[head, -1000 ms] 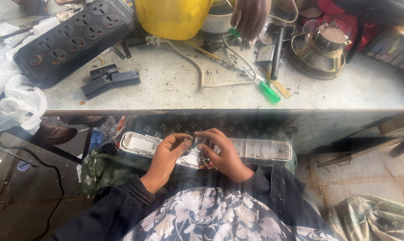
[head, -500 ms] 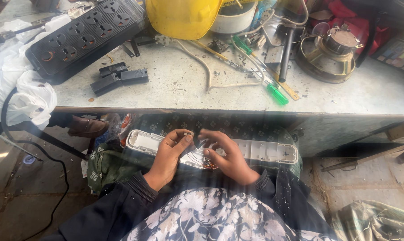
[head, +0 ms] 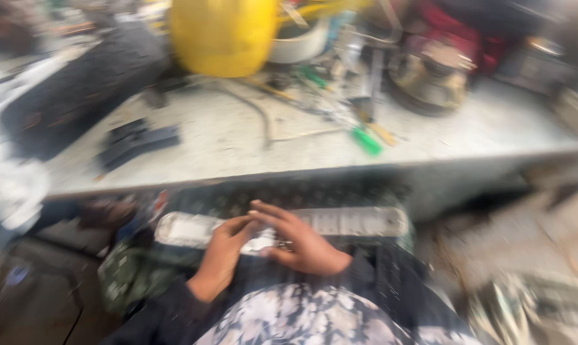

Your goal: The person is repairing a white plastic light fixture while sitting on the floor. They use a screwdriver to manipulate internal components and wires, then connect a small cylindrical part to the wiring inside the fixture.

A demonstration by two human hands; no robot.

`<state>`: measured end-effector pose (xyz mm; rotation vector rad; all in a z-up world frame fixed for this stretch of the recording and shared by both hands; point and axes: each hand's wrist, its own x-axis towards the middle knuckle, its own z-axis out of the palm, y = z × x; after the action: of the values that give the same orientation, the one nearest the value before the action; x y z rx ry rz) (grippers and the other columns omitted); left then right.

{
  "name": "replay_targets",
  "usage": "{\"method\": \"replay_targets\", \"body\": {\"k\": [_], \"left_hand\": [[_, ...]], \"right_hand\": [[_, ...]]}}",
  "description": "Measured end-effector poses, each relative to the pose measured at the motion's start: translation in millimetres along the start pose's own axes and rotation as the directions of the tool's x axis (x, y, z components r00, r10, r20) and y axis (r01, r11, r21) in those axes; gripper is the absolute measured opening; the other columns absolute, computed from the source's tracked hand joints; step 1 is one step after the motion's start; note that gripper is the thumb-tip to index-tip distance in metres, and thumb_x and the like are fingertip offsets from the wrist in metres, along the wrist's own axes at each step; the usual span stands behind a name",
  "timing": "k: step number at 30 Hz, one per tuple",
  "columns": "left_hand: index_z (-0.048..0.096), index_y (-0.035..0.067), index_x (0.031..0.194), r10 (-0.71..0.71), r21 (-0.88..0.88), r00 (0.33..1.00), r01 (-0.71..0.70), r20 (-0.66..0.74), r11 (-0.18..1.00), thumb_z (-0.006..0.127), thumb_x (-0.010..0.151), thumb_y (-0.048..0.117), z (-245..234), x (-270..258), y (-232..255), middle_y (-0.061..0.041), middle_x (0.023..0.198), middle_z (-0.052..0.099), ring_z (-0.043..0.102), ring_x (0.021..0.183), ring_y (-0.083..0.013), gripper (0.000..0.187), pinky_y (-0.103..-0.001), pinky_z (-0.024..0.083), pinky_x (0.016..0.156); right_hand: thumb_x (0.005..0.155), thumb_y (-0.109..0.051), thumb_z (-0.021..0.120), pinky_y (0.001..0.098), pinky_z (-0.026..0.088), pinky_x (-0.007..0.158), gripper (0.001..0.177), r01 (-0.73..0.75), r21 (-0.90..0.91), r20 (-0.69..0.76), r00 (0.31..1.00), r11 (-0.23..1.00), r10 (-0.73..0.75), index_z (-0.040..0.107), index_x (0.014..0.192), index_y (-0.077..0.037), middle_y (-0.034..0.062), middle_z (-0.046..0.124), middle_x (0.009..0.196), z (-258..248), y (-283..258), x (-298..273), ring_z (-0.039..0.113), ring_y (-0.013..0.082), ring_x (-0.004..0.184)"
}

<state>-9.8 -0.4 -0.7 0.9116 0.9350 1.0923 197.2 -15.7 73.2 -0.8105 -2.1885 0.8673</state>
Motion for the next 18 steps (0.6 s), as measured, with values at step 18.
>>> {"method": "replay_targets", "body": {"k": [18], "left_hand": [[0.064, 0.001, 0.138, 0.091, 0.398, 0.991, -0.123, 0.099, 0.909, 0.066, 0.097, 0.017, -3, 19, 95, -0.011, 0.13, 0.071, 0.064, 0.108, -0.0166, 0.045, -0.03, 0.05, 0.092]], "right_hand": [[0.094, -0.01, 0.07, 0.03, 0.059, 0.065, 0.032, -0.257, 0.216, -0.166, 0.941, 0.942, 0.294, 0.069, 0.126, -0.008, 0.0074, 0.079, 0.109, -11, 40, 4, 0.074, 0.016, 0.077]]}}
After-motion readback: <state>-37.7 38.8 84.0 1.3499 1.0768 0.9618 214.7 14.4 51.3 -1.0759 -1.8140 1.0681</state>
